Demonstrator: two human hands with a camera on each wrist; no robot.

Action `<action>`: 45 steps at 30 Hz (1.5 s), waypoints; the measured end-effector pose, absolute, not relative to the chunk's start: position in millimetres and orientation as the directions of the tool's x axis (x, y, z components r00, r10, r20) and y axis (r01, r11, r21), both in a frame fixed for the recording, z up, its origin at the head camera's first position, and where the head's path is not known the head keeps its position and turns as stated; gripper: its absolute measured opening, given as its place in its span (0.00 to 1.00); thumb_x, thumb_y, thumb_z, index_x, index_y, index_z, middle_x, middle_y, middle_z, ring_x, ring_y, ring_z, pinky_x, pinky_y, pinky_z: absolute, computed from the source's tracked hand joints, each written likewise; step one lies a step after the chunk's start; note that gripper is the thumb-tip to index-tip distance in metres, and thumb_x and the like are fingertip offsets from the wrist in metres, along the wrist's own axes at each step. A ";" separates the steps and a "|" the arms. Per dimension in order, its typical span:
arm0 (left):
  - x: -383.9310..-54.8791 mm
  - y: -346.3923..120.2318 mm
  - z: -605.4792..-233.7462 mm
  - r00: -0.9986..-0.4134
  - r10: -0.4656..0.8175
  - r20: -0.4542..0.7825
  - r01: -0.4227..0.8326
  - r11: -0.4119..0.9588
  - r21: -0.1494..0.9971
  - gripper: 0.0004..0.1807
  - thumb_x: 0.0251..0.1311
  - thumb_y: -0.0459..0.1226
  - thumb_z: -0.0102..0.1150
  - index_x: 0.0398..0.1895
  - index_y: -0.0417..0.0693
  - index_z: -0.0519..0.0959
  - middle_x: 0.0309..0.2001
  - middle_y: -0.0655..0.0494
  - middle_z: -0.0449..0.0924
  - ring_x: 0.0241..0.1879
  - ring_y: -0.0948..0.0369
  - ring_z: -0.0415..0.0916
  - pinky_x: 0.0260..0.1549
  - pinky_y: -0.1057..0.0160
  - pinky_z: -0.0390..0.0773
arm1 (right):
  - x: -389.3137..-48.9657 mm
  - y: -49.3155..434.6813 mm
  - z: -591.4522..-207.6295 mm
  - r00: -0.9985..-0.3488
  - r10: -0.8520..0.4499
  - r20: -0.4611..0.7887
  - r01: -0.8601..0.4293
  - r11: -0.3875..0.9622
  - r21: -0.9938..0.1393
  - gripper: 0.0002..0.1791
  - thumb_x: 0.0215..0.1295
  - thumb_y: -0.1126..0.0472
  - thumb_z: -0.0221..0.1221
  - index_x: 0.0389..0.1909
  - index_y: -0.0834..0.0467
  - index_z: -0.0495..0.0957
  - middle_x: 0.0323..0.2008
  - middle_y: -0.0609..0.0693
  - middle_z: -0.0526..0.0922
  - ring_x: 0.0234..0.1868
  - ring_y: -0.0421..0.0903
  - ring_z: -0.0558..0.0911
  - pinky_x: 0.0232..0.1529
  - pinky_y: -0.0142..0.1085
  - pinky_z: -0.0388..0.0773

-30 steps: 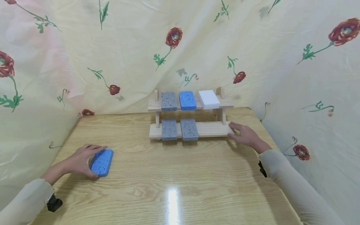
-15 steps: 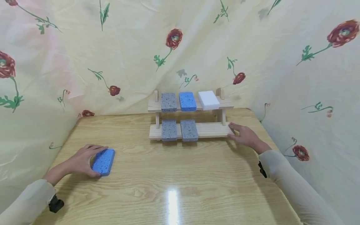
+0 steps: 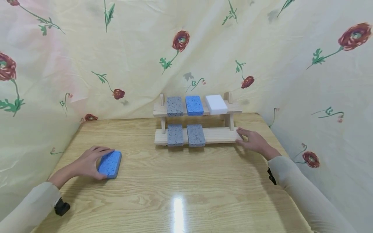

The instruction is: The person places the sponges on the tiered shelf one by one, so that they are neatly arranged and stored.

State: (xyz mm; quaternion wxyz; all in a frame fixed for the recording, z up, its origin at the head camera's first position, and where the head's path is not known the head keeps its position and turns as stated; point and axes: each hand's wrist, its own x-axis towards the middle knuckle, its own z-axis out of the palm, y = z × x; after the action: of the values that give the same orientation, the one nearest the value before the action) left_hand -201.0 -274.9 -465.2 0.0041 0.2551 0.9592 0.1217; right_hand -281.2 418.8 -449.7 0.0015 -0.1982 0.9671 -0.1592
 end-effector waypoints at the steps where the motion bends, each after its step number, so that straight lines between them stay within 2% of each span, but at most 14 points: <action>1: -202.2 -274.1 -464.8 -0.869 0.491 0.053 0.489 0.840 0.237 0.59 0.32 0.60 0.78 0.72 0.42 0.71 0.65 0.40 0.75 0.62 0.41 0.68 0.55 0.33 0.71 | -281.3 419.2 -450.2 -0.920 -0.386 0.064 -0.386 0.869 -0.308 0.38 0.72 0.49 0.61 0.72 0.70 0.65 0.73 0.69 0.65 0.45 0.58 0.85 0.60 0.60 0.73; 2: -203.3 -272.9 -464.4 -0.869 0.492 0.051 0.489 0.840 0.235 0.60 0.32 0.60 0.78 0.72 0.42 0.71 0.65 0.41 0.75 0.62 0.42 0.67 0.56 0.34 0.71 | -281.5 419.6 -450.8 -0.920 -0.387 0.066 -0.388 0.868 -0.310 0.38 0.72 0.50 0.61 0.72 0.70 0.65 0.72 0.69 0.65 0.48 0.60 0.85 0.61 0.61 0.72; 4: -205.8 -270.7 -463.4 -0.869 0.493 0.047 0.489 0.840 0.236 0.59 0.33 0.60 0.78 0.72 0.43 0.70 0.66 0.41 0.75 0.62 0.42 0.67 0.56 0.34 0.70 | -281.5 420.2 -451.8 -0.920 -0.386 0.071 -0.388 0.868 -0.310 0.38 0.71 0.49 0.61 0.72 0.70 0.65 0.72 0.69 0.65 0.46 0.59 0.85 0.60 0.61 0.73; 5: -207.3 -270.0 -463.3 -0.869 0.492 0.047 0.488 0.840 0.236 0.59 0.33 0.60 0.78 0.72 0.43 0.70 0.66 0.41 0.75 0.62 0.42 0.67 0.56 0.34 0.70 | -281.7 420.5 -452.6 -0.919 -0.385 0.078 -0.390 0.867 -0.311 0.38 0.71 0.49 0.61 0.71 0.70 0.66 0.72 0.69 0.66 0.52 0.62 0.83 0.61 0.62 0.72; 8: -210.4 -265.8 -460.1 -0.870 0.492 0.047 0.487 0.839 0.244 0.59 0.33 0.59 0.78 0.73 0.43 0.70 0.67 0.41 0.74 0.63 0.42 0.66 0.57 0.33 0.69 | -281.4 420.2 -453.4 -0.920 -0.383 0.086 -0.390 0.867 -0.310 0.38 0.71 0.49 0.61 0.71 0.70 0.66 0.72 0.69 0.66 0.56 0.65 0.82 0.62 0.63 0.71; 12: -214.2 -261.2 -457.0 -0.867 0.496 0.051 0.493 0.834 0.248 0.59 0.34 0.59 0.78 0.73 0.43 0.70 0.67 0.41 0.73 0.64 0.42 0.65 0.59 0.33 0.68 | -280.5 419.7 -453.2 -0.922 -0.379 0.078 -0.383 0.867 -0.319 0.38 0.72 0.48 0.61 0.71 0.70 0.66 0.72 0.68 0.66 0.67 0.71 0.72 0.65 0.64 0.68; 15: -217.5 -257.8 -454.8 -0.862 0.505 0.053 0.501 0.830 0.244 0.59 0.34 0.59 0.78 0.73 0.44 0.69 0.68 0.41 0.73 0.65 0.42 0.65 0.59 0.33 0.67 | -279.9 419.8 -452.5 -0.924 -0.377 0.068 -0.378 0.868 -0.323 0.38 0.72 0.47 0.60 0.72 0.70 0.66 0.73 0.68 0.65 0.69 0.71 0.69 0.66 0.64 0.67; 20: -224.1 -252.1 -449.4 -0.860 0.508 0.047 0.503 0.830 0.242 0.59 0.35 0.58 0.78 0.75 0.45 0.68 0.69 0.43 0.72 0.66 0.43 0.64 0.61 0.33 0.65 | -279.9 419.3 -452.6 -0.925 -0.374 0.070 -0.376 0.869 -0.323 0.38 0.72 0.47 0.60 0.72 0.70 0.65 0.73 0.69 0.65 0.66 0.70 0.73 0.64 0.64 0.68; 24: -227.4 -247.1 -444.3 -0.855 0.515 0.059 0.513 0.824 0.241 0.59 0.35 0.58 0.78 0.75 0.46 0.68 0.69 0.42 0.72 0.65 0.42 0.65 0.61 0.32 0.64 | -280.2 419.0 -452.9 -0.926 -0.371 0.070 -0.373 0.869 -0.325 0.38 0.73 0.47 0.59 0.72 0.70 0.65 0.73 0.69 0.64 0.50 0.65 0.83 0.61 0.62 0.71; 27: -228.6 -242.9 -440.7 -0.850 0.523 0.067 0.524 0.821 0.228 0.59 0.35 0.59 0.77 0.74 0.45 0.68 0.69 0.41 0.72 0.66 0.40 0.64 0.61 0.31 0.63 | -279.8 418.7 -452.5 -0.926 -0.370 0.071 -0.373 0.869 -0.325 0.38 0.73 0.47 0.59 0.72 0.70 0.65 0.73 0.69 0.64 0.48 0.63 0.84 0.60 0.61 0.72; 29: -229.1 -240.3 -438.8 -0.845 0.530 0.071 0.532 0.819 0.216 0.59 0.36 0.60 0.77 0.74 0.45 0.68 0.69 0.41 0.72 0.67 0.40 0.64 0.61 0.31 0.63 | -279.7 418.8 -452.2 -0.925 -0.372 0.073 -0.375 0.869 -0.323 0.38 0.73 0.48 0.59 0.72 0.70 0.65 0.73 0.69 0.64 0.53 0.65 0.83 0.60 0.61 0.72; 36: -230.1 -229.7 -433.4 -0.829 0.553 0.086 0.558 0.804 0.205 0.58 0.37 0.61 0.75 0.75 0.47 0.68 0.68 0.42 0.73 0.67 0.41 0.65 0.60 0.34 0.64 | -279.7 418.3 -451.2 -0.923 -0.375 0.084 -0.381 0.865 -0.327 0.38 0.73 0.48 0.59 0.72 0.70 0.65 0.73 0.69 0.65 0.55 0.66 0.82 0.61 0.62 0.71; 40: -231.8 -222.8 -431.6 -0.821 0.563 0.092 0.569 0.794 0.214 0.58 0.37 0.60 0.75 0.75 0.47 0.68 0.69 0.43 0.72 0.67 0.42 0.65 0.62 0.34 0.63 | -280.1 418.7 -451.9 -0.921 -0.378 0.096 -0.388 0.863 -0.323 0.38 0.72 0.48 0.60 0.71 0.71 0.66 0.72 0.69 0.66 0.62 0.68 0.78 0.62 0.63 0.71; 45: -234.2 -213.0 -430.5 -0.809 0.580 0.096 0.585 0.780 0.223 0.57 0.37 0.60 0.75 0.75 0.47 0.68 0.69 0.44 0.72 0.66 0.44 0.65 0.63 0.34 0.63 | -279.8 418.6 -451.4 -0.920 -0.381 0.094 -0.391 0.863 -0.322 0.37 0.72 0.49 0.60 0.71 0.71 0.66 0.72 0.69 0.66 0.57 0.67 0.81 0.58 0.59 0.73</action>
State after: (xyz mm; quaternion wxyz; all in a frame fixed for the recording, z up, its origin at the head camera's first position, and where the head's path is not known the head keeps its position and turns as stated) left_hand -234.2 -213.0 -430.5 -0.0112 0.3088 0.9432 0.1217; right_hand -279.8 418.6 -451.4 -0.0137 -0.2000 0.9649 -0.1695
